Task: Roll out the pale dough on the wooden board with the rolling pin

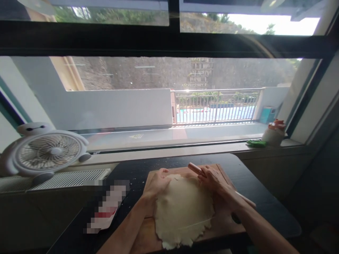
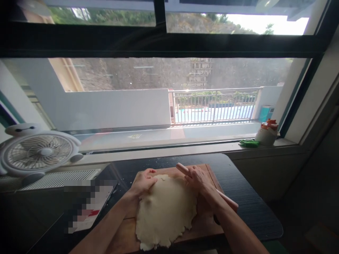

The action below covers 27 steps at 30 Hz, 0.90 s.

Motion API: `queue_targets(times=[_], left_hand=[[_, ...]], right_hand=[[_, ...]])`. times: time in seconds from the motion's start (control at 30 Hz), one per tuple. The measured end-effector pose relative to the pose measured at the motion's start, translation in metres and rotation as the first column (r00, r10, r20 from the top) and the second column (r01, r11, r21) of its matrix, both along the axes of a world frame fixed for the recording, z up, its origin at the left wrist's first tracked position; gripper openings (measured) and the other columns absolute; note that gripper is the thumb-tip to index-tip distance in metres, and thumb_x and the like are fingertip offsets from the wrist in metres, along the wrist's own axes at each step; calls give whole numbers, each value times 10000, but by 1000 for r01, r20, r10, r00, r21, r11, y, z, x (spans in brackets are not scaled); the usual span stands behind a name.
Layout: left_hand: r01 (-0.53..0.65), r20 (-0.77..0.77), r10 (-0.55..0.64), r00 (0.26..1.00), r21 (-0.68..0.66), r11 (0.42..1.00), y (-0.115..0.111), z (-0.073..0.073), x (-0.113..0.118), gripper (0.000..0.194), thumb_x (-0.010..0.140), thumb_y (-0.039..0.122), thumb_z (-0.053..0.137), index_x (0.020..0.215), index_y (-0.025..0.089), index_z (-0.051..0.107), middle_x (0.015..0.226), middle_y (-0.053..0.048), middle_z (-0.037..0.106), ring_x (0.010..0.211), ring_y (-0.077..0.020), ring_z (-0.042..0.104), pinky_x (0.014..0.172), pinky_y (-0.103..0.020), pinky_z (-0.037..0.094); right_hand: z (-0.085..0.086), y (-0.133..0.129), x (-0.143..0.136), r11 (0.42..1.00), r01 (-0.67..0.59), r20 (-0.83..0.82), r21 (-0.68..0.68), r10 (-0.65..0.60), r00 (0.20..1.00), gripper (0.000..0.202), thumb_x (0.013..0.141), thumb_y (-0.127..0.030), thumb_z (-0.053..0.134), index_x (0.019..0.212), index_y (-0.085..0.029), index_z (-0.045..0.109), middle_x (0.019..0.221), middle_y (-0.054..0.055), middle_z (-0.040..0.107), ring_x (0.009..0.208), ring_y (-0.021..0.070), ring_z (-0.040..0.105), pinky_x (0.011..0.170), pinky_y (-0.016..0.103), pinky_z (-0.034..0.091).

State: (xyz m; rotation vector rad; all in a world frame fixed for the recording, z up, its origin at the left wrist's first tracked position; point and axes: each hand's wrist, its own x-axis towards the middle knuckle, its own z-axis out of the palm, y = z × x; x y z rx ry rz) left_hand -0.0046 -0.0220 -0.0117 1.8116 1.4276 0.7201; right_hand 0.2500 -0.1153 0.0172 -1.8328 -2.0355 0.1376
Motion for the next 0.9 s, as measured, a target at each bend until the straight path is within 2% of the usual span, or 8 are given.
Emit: queue_targets(times=[0.2,0.3,0.4,0.47,0.57,0.67,0.77,0.9], left_hand=[[-253,115,239,964,133,958,-13,-14,-10,396,735,284,522,1113,168,535,813,-31,634,675,-158,597,598,-242,442],[-285,143,264,954,156,946,-15,-21,-12,367,766,299,490,1109,181,546,800,-29,644,676,-164,601,610,-247,449],[-284,174,256,951,161,945,-14,-24,-12,360,785,317,467,1107,184,555,842,-39,660,695,-174,608,633,-261,460],[-271,166,246,955,150,951,-14,-24,-13,365,791,320,459,1116,183,555,882,-48,664,714,-180,613,645,-267,465],[-248,149,230,962,113,962,-14,-23,-16,383,804,327,444,1143,178,542,916,-57,665,758,-193,618,657,-271,466],[-241,173,222,959,99,965,-15,-24,-17,377,823,341,426,1143,178,544,979,-66,660,811,-200,618,689,-273,466],[-262,230,234,945,97,960,-15,-28,-18,352,842,363,414,1110,188,559,1032,-67,647,843,-202,616,705,-271,464],[-238,245,210,946,90,967,-15,-31,-19,334,861,364,408,1110,197,556,953,-51,654,817,-194,616,718,-271,463]], right_hand=[[-12,11,-35,988,-124,-33,-90,122,992,232,882,-362,427,885,-209,602,955,36,575,819,148,526,731,262,368],[-27,31,-72,994,16,-57,-107,-22,998,347,934,-417,300,914,-219,584,985,55,569,915,183,508,813,322,364],[-33,59,-95,987,152,-3,50,-152,988,363,927,-460,303,1048,-222,549,1124,89,532,1089,234,427,949,403,280],[-29,78,-97,984,156,59,84,-161,985,345,908,-456,358,1082,-221,541,1165,100,513,1146,256,377,980,424,238],[-22,94,-91,994,96,148,-55,-87,985,317,864,-437,454,1066,-217,559,1145,100,528,1118,261,393,951,419,271],[-28,84,-94,988,54,160,-142,-31,987,362,895,-436,386,1133,-213,542,1188,98,523,1140,253,399,945,402,297],[-41,69,-102,996,74,128,-55,-66,990,493,939,-456,239,1313,-186,415,1370,105,398,1298,252,253,1039,412,197],[-37,84,-95,989,126,147,-83,-113,983,517,920,-468,293,1319,-164,419,1397,124,368,1327,280,214,1059,452,145]])
